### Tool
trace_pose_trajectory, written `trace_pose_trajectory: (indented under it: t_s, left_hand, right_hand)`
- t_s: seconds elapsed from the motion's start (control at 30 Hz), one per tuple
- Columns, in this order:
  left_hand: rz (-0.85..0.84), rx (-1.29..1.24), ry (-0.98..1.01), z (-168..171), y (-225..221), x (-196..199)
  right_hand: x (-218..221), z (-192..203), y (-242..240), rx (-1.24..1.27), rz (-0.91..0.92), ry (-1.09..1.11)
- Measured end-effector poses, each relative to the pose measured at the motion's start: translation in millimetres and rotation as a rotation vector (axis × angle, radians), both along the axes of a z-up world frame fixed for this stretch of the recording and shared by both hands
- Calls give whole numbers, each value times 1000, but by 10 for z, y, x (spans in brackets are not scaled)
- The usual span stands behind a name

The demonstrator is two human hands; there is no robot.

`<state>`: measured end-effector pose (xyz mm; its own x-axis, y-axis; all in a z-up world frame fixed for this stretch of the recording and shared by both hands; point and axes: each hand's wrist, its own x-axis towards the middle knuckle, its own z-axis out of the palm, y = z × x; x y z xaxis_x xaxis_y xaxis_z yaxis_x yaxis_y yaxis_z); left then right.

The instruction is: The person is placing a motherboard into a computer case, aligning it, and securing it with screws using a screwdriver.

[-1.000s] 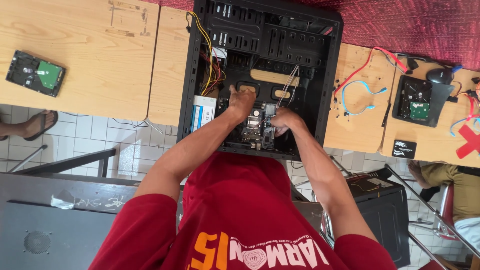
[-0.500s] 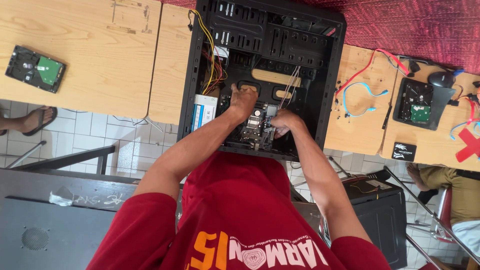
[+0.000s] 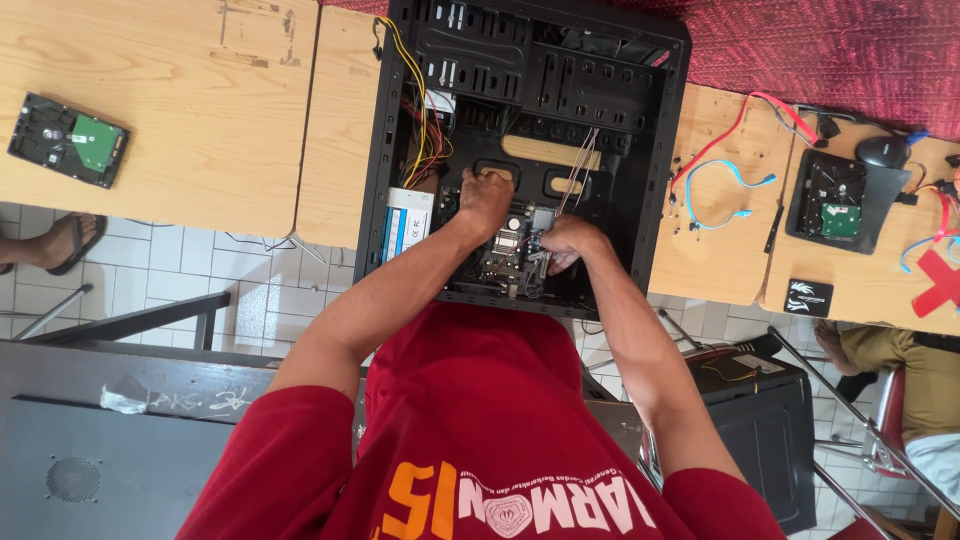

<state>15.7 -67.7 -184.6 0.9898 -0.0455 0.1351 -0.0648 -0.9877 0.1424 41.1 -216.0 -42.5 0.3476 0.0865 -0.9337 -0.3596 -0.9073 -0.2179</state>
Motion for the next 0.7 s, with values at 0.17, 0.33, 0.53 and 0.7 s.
trace_pose_trajectory:
  t_s: [0.17, 0.33, 0.53, 0.7]
  left_hand:
    - [24, 7, -198, -169, -41, -4]
    - [74, 226, -246, 368, 3, -2]
    - [53, 177, -410, 302, 13, 21]
    - [20, 243, -279, 242, 27, 22]
  right_hand:
    - [15, -3, -10, 4, 7, 25]
    - [-6, 99, 51, 7, 16, 26]
    - [-23, 200, 81, 8, 10, 36]
    - [-38, 319, 117, -23, 78, 51]
